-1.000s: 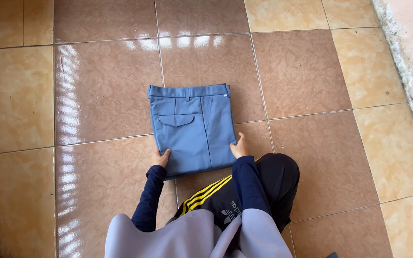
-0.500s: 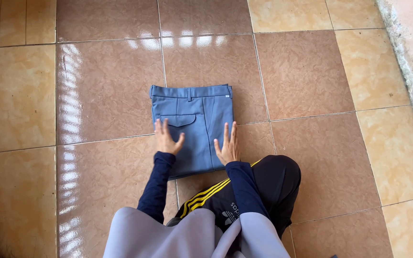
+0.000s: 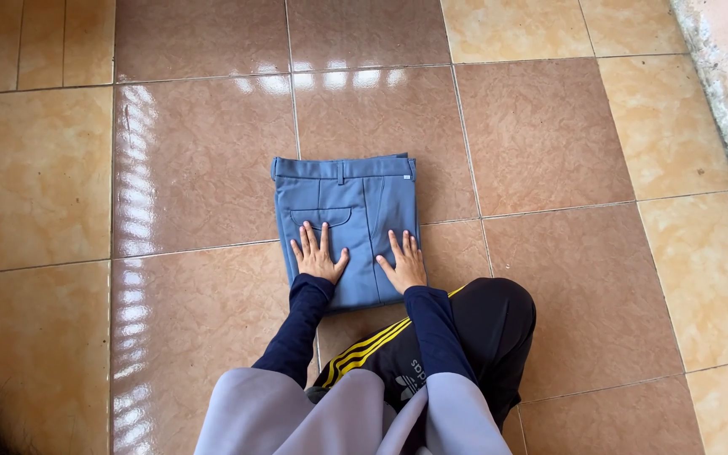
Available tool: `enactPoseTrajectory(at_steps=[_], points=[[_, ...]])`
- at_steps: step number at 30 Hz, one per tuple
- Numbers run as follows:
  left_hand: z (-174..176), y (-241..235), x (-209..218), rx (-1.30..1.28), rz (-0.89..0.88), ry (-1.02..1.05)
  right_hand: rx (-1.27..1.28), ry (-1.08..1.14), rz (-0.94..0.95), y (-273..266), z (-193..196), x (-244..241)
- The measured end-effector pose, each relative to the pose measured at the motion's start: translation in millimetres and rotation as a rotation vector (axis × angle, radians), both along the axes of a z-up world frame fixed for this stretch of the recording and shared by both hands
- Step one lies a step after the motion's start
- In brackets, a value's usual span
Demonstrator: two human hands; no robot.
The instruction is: The person sits on a tiled floor and folds a pair of blue trousers by hand. They smooth the fabric, fold the legs together, and then fold the garment into a compact rectangle before placing it aside.
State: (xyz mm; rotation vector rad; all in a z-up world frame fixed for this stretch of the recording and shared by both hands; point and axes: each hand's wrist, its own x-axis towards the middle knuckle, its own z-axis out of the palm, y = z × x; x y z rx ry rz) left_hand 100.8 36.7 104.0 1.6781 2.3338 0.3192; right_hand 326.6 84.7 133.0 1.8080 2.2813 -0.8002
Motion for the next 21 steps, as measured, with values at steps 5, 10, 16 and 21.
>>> enactPoseTrajectory(at_steps=[5,10,16,21], points=[[-7,2,-2,-0.016,-0.004,0.016,0.001,0.04,-0.001,-1,15,-2],[-12,2,-1,-0.011,-0.002,0.03,0.023,0.063,-0.01,-1,13,-1],[-12,4,-1,-0.037,-0.006,0.014,0.051,0.104,-0.021,-2,14,1],[2,7,7,-0.054,0.02,-0.044,0.07,0.118,-0.03,-1,2,4]])
